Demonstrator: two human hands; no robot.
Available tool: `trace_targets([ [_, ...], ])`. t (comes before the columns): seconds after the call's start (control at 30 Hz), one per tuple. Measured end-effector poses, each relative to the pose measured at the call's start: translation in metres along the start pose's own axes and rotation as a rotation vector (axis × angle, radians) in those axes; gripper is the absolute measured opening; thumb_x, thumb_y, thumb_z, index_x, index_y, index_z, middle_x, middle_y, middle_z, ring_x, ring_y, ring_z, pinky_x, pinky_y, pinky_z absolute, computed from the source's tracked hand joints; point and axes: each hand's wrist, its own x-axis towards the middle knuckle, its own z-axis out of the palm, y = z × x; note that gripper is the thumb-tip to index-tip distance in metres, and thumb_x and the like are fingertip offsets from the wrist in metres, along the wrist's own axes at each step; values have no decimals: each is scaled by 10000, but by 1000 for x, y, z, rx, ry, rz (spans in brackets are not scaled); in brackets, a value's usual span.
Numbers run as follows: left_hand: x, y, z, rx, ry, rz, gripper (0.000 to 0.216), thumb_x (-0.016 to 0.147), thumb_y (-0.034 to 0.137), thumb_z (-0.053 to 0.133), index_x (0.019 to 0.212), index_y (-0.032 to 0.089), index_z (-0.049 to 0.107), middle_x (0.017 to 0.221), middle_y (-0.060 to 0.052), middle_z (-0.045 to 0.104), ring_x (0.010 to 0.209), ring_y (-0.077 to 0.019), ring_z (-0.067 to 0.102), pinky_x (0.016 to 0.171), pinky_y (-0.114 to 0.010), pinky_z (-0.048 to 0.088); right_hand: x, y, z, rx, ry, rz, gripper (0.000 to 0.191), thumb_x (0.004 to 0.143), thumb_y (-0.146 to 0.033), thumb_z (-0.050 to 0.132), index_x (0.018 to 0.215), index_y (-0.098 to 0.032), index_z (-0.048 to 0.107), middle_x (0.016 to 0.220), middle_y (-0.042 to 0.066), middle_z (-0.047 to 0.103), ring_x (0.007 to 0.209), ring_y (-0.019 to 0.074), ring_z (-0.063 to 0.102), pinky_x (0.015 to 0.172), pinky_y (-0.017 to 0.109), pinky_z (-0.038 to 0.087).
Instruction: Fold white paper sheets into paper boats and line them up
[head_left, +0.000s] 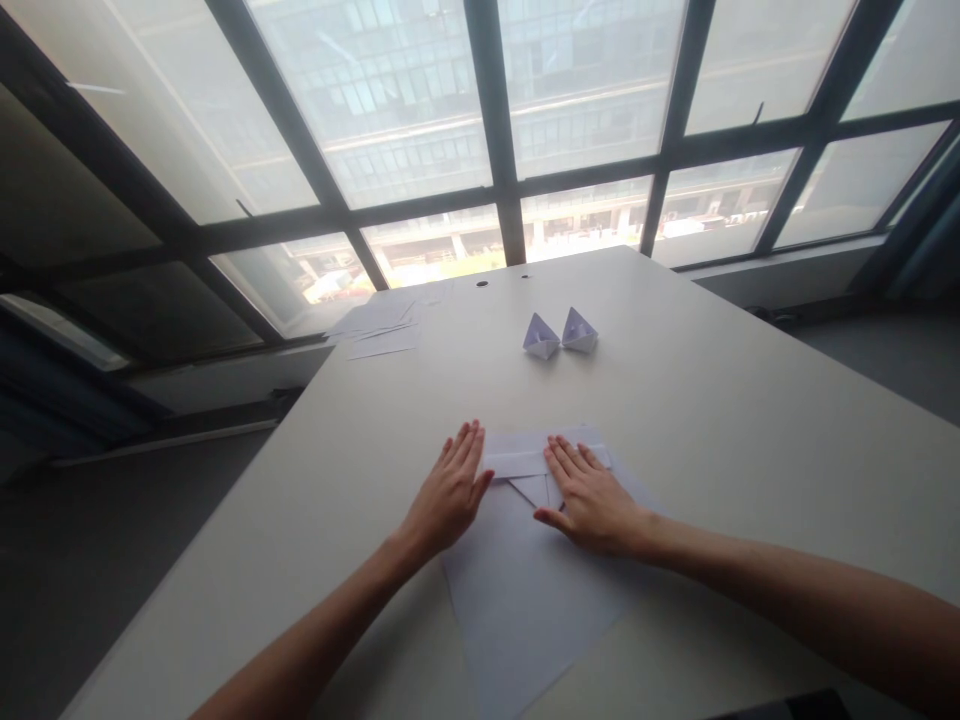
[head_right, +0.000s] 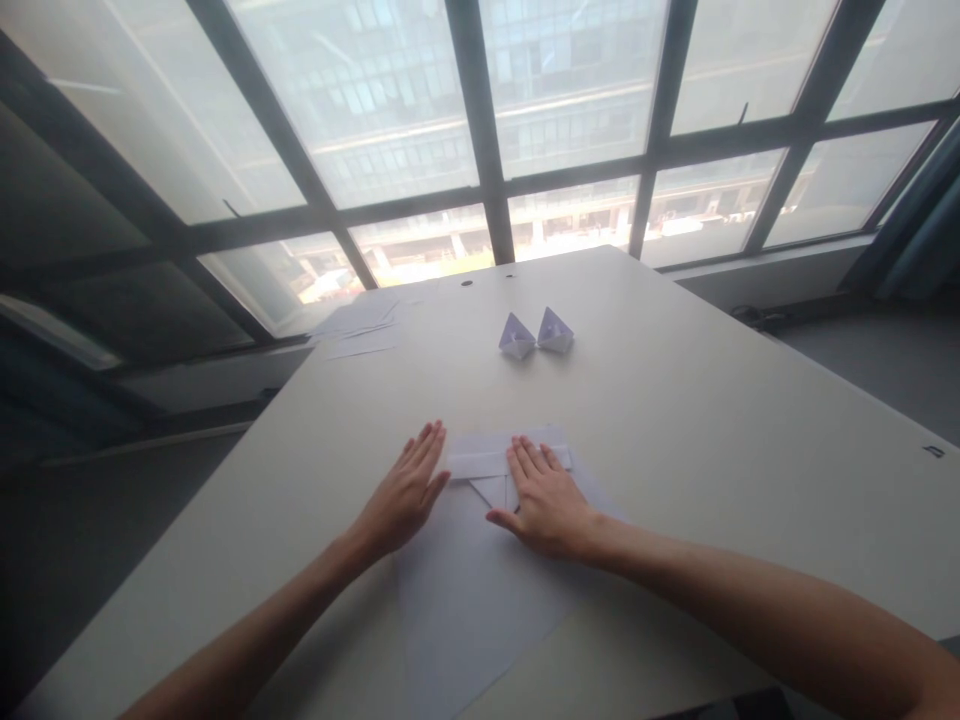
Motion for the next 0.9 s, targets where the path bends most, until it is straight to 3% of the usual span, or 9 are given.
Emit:
trace_targets([
  [0.07,13,19,4,-67,-46,154,597,1026,429,282,1551,164,177,1599,-127,203,1489,-230,131,1197,-455,210,0,0,1,-4,10,-10,930,906,-726,294,1509,-18,287,1569,222,235,1481,332,139,1193,524,167],
  [0.13,21,33,13,-126,-120,214,608,1019,453,303,1551,182,183,1587,-118,245,1483,-231,164,1187,-450,237,0,-1,2,-1,14,-13,904,917,-710,291,1514,-31,281,1570,213,241,1482,320,143,1190,525,175],
  [0.3,20,39,33,-132,-171,194,704,986,560,322,1551,169,172,1586,-127,241,1479,-257,178,1189,-473,216,0,-1,-2,4,-10,-34,941,899,-737,288,1523,-33,252,1580,206,214,1483,310,145,1193,502,180],
  [0.57,16,41,26,-106,-143,197,708,974,589,329,1524,148,269,1577,-151,254,1477,-267,177,1189,-466,218,-27,34,-4,-145,31,57,896,919,-703,302,1508,-28,288,1564,227,251,1480,317,157,1186,545,158],
  [0.73,18,39,31,-114,-168,188,588,1024,470,251,1533,175,247,1587,-114,221,1478,-244,168,1192,-461,206,-31,45,-17,-142,94,102,663,1009,-505,273,1473,-43,376,1529,219,348,1455,298,257,1168,522,241],
  [0.83,17,39,32,-131,-164,183,576,1032,419,249,1546,165,191,1594,-120,197,1483,-230,140,1197,-449,195,-19,42,-31,-82,81,-35,496,1023,-320,304,1455,-108,425,1541,153,361,1453,248,277,1168,466,272],
  [0.9,17,38,29,-149,-174,190,632,1018,460,302,1548,144,168,1592,-148,196,1484,-244,131,1194,-458,202,-10,38,-37,-35,23,-181,464,990,-305,425,1433,-172,465,1522,120,410,1429,245,331,1163,464,285],
])
